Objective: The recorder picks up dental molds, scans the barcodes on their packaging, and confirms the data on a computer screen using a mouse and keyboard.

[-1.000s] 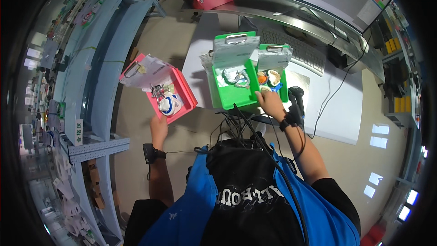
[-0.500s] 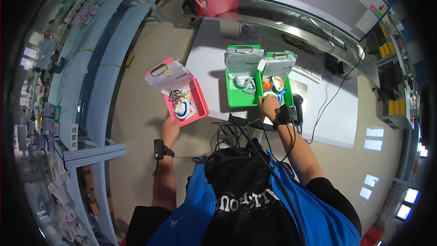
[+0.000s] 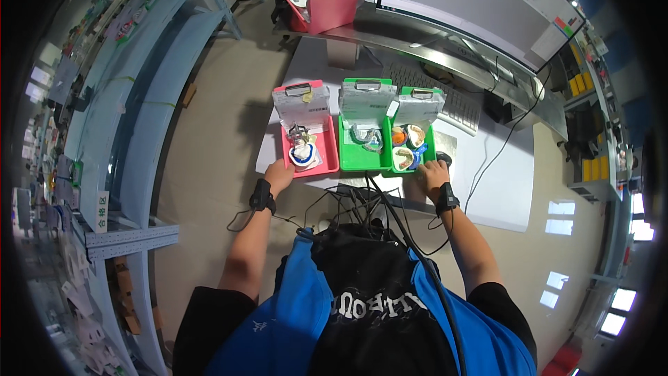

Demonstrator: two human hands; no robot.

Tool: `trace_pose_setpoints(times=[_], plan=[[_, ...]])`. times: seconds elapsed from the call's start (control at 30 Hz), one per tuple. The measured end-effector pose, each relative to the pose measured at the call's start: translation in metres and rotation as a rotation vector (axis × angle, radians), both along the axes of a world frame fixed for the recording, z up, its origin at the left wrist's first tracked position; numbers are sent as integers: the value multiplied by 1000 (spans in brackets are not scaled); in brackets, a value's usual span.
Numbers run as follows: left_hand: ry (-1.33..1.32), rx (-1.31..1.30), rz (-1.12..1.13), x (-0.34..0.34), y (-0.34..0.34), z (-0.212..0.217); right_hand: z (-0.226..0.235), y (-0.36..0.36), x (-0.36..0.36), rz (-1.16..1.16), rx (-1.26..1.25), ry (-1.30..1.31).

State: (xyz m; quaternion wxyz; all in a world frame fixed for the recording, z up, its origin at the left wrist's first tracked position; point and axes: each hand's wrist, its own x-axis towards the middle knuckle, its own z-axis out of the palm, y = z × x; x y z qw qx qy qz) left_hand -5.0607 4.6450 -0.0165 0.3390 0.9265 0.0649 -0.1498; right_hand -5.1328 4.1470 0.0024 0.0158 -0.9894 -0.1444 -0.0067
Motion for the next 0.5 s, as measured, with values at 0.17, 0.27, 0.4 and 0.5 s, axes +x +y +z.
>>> trace_pose_setpoints(times=[0.17, 0.27, 0.4, 0.5], plan=[[373, -150, -9, -7, 14, 14, 19, 6, -5, 94, 227, -191], [312, -219, 174, -25, 32, 62, 32, 11, -19, 83, 269, -191], [14, -391, 309, -46, 59, 101, 17, 1, -37, 57, 245, -212], [34, -424, 397, -81, 88, 87, 19, 12, -42, 57, 308, -249]])
